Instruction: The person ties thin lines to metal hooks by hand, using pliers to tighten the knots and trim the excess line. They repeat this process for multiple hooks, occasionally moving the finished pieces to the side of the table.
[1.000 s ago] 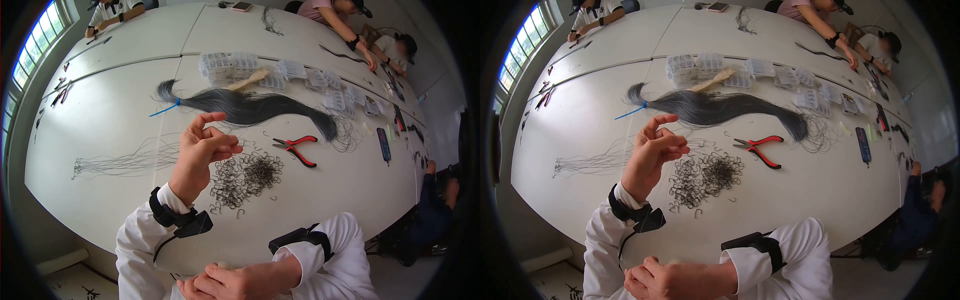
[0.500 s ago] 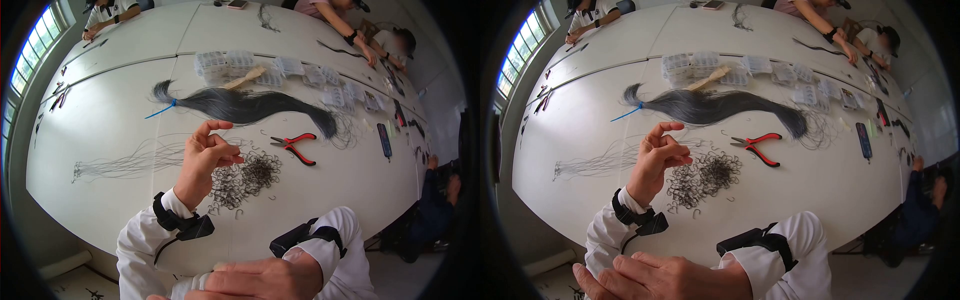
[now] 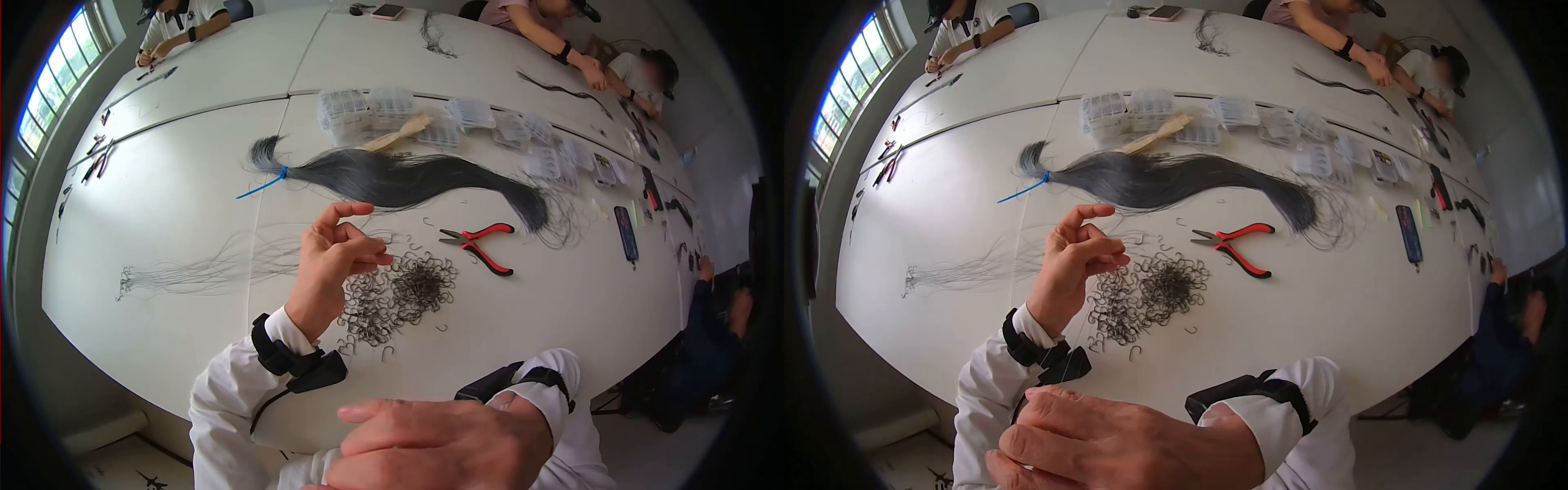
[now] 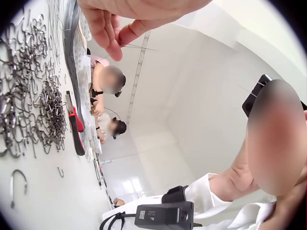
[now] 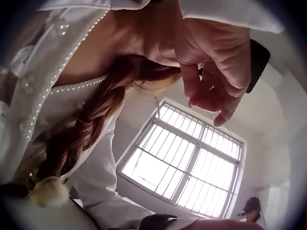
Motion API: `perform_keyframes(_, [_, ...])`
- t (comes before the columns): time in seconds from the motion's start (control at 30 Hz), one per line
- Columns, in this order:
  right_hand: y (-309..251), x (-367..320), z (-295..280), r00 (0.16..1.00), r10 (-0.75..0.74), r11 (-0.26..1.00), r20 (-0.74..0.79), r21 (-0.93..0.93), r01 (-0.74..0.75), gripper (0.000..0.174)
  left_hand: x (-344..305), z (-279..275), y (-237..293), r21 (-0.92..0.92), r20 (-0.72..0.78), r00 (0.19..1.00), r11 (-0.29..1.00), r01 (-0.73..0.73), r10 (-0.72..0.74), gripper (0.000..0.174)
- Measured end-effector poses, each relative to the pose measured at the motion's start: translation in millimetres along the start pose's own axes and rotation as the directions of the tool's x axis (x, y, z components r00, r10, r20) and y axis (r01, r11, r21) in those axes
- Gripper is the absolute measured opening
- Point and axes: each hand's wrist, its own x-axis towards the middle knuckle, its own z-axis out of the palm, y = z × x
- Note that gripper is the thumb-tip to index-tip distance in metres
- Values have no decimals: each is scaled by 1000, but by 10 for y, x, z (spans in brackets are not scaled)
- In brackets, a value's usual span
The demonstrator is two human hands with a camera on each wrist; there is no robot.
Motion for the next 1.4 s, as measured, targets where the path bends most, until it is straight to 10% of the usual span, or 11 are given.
perform_keyframes(0.23, [-71,-242,324,796,44,974,604,-202,99,34,-18,12,65,-19,52,998,999,25,-24,42])
perform_keyframes(0.47, [-41,-252,278,790,-22,945,613,-245,216,37,-14,-36,110,-131,115,993,991,28,-13,45])
perform_keyframes(0.53, [-130,-179,70,548,178,851,817,-407,331,39,-36,-25,141,-141,136,991,990,6,13,45])
perform_keyframes(0.6, [-117,-298,-11,831,73,778,552,-552,299,45,-125,41,210,-108,211,962,982,-156,176,46])
perform_keyframes(0.67, [-2,70,-395,927,-49,741,371,-609,283,21,-226,104,272,-99,238,939,968,-231,248,47])
perform_keyframes(0.73, [131,165,-705,985,29,704,171,-703,101,33,-292,133,296,-70,287,885,929,-362,367,50])
perform_keyframes(0.9, [250,115,-993,858,513,745,10,-502,-439,39,-484,171,275,14,327,823,869,-495,464,52])
perform_keyframes(1.4, [358,-9,-935,881,472,793,36,-453,-407,17,-646,175,214,66,449,606,652,-756,657,47])
